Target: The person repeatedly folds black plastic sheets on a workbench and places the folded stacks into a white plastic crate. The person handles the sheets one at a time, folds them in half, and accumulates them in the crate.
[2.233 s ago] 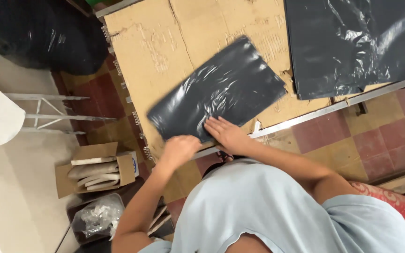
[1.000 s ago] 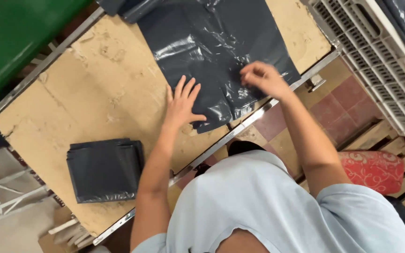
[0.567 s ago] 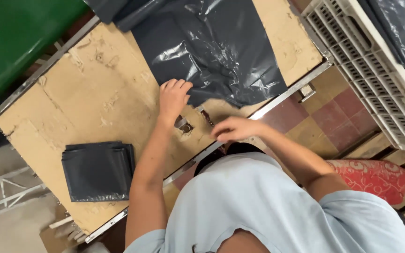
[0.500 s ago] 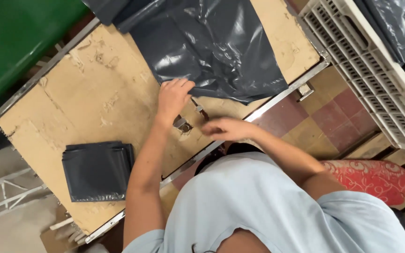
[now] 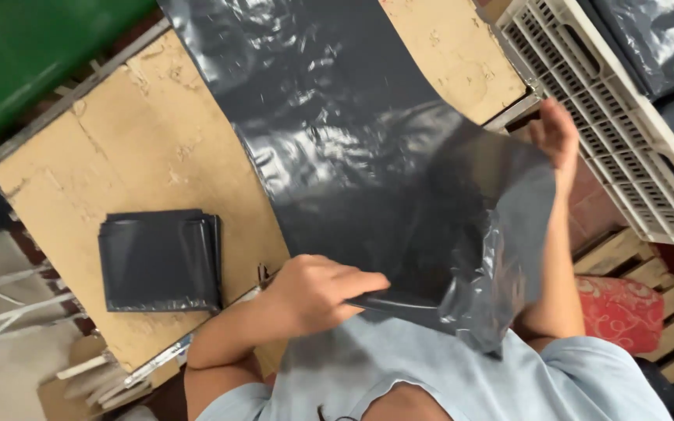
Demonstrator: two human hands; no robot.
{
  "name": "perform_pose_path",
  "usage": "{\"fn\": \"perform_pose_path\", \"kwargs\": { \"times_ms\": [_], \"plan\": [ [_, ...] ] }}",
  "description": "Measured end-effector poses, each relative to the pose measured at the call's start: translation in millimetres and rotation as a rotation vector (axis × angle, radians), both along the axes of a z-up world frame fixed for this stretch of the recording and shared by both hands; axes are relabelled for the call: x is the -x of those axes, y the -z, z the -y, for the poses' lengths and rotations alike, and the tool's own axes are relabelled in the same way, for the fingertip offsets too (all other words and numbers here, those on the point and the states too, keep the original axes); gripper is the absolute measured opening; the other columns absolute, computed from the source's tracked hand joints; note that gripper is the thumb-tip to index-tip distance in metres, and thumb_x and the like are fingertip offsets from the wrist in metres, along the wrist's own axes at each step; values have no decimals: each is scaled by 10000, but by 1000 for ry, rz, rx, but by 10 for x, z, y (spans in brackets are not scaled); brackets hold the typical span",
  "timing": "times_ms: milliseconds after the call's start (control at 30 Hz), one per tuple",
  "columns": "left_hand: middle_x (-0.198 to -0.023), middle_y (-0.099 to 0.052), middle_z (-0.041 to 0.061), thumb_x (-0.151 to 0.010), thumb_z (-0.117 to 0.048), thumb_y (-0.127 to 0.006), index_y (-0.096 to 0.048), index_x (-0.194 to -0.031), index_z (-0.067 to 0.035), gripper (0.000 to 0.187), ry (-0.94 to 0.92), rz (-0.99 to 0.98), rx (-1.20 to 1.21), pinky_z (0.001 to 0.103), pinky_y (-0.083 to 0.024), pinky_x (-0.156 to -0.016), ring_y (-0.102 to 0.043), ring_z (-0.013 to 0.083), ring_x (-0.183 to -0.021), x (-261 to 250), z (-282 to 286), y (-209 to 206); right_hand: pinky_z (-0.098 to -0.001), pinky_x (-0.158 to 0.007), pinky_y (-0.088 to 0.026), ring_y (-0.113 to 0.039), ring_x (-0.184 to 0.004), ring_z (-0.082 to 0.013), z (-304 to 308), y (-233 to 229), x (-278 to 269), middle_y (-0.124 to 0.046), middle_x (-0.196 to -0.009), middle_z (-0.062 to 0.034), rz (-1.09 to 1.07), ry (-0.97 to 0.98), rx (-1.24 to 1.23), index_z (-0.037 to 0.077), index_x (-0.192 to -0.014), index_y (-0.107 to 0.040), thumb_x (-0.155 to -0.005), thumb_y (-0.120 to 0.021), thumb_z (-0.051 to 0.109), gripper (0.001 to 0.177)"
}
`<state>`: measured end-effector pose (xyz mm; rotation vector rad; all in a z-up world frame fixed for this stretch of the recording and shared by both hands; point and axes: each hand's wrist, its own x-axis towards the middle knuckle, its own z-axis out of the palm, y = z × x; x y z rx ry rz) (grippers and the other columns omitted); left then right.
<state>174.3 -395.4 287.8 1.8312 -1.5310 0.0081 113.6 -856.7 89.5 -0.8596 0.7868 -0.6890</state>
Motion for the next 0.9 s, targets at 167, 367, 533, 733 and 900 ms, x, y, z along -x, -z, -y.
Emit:
{"fn": "perform_pose_path", "kwargs": {
  "times_ms": [167,367,533,733,900],
  "plan": [
    [-1190,-729,-43,-829,-271,-745,-717,-1145,-186,328,-343,-639,-365,233,-522,-773,-701,79,-901,-653,-261,-28,-321,-796,-592,-723,-932,-250,-804,-1423,-59,-693,-944,-153,-16,-667,826,74,-888,-599,-870,-759,182,194],
    [-1063,-691,61,-1059,-484,-321,-605,-1248,-117,501,-674,-1383,322,273,-607,-823,-710,147,-957,-2860,-708,1365,-303,-752,-457,-585,-868,-190,-616,-612,-2152,-637,-883,-70,-210,-766,762,132,-973,-744,-861,-661,6,187],
    [-964,-602,3,-800,-839,-483,-630,-1236,-214,777,-1172,-1398,129,313,-502,-683,-606,203,-848,-3295,-643,2739,-353,-751,-533,-661,-930,-246,-647,504,-3389,-703,-982,-129,-376,-884,676,119,-1077,-742,-762,-846,184,338],
    [-917,-675,62,-937,-487,-673,-660,-1022,-152,346,-1501,-655,-278,405,-526,-763,-677,253,-888,-3145,-515,3222,-441,-801,-565,-684,-1041,-352,-632,676,-3587,-701,-1079,-195,-592,-917,820,57,-1216,-680,-796,-830,219,475],
    [-954,-661,117,-885,-487,-713,-560,-1136,-85,498,-1638,-123,-718,468,-565,-721,-695,298,-853,-2937,101,2361,-498,-864,-547,-677,-1046,-402,-634,378,-3742,-703,-1084,-211,-652,-884,1059,16,-1173,-662,-847,-803,257,429]
  ]
}}
